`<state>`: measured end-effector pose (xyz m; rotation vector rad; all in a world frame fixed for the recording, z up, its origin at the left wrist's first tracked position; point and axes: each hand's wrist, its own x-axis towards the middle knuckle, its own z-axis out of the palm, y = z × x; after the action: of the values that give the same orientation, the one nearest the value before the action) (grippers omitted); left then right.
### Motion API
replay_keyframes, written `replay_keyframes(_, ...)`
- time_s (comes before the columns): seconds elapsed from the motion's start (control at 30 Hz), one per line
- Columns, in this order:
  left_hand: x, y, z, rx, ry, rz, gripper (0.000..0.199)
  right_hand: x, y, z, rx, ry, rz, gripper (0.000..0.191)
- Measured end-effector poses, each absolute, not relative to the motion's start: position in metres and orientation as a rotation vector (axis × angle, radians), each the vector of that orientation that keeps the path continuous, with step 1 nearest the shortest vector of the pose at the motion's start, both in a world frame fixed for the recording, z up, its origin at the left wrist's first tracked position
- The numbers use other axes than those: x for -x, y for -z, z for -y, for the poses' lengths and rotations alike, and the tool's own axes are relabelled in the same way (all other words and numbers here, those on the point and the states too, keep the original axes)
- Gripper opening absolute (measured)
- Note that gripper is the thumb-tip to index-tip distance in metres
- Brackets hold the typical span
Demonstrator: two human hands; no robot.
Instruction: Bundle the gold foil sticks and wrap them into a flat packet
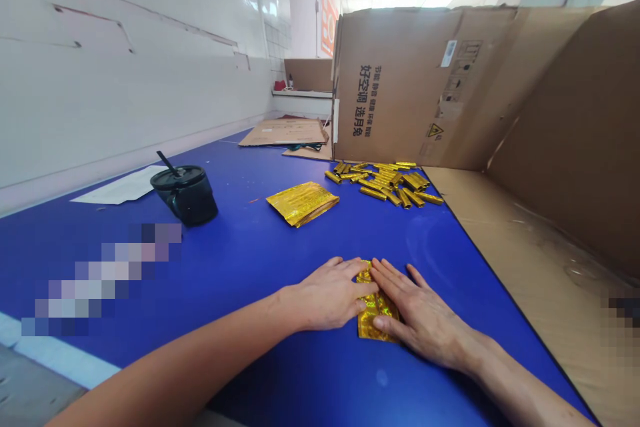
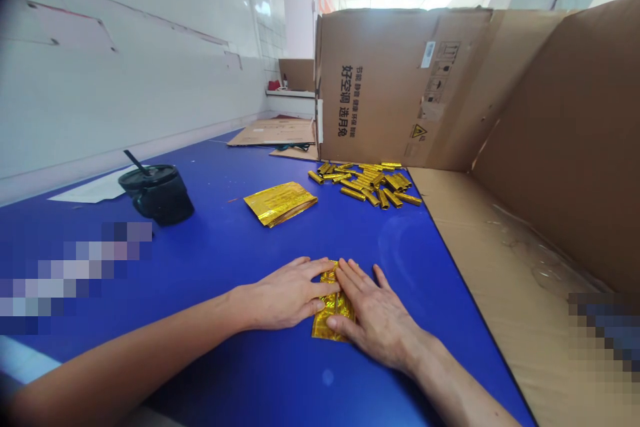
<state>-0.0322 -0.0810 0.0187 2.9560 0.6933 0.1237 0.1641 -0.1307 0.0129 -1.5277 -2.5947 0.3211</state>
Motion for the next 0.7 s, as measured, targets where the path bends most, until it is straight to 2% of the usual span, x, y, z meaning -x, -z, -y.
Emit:
replay_keyframes(0.13, 0.034, -0.019, 0.079, -2.924, -0.132, -0.692, 0.034, -0.174, -0.015, 0.129, 1.615, -0.363, 2.576, 0.06)
replay_keyframes(0.27, 0.04, -0.026, 0.076, -2.782, -0.074, -0.696, 0.051, -0.187, -0.018, 0.129, 1.682, -0.412, 2.559, 0.057)
replay_keyframes(0.5, 0.047, -0.032, 0.074, -2.723, 0.038, -0.666, 0.056, -0.189, -0.022, 0.131, 1.728, -0.431, 2.578, 0.068)
replay_keyframes(0.7, 0.047, -0.034, 0.077, -2.72, 0.099, -0.66, 0.058, -0.187, -0.026, 0.135, 1.759, -0.511, 2.577, 0.087)
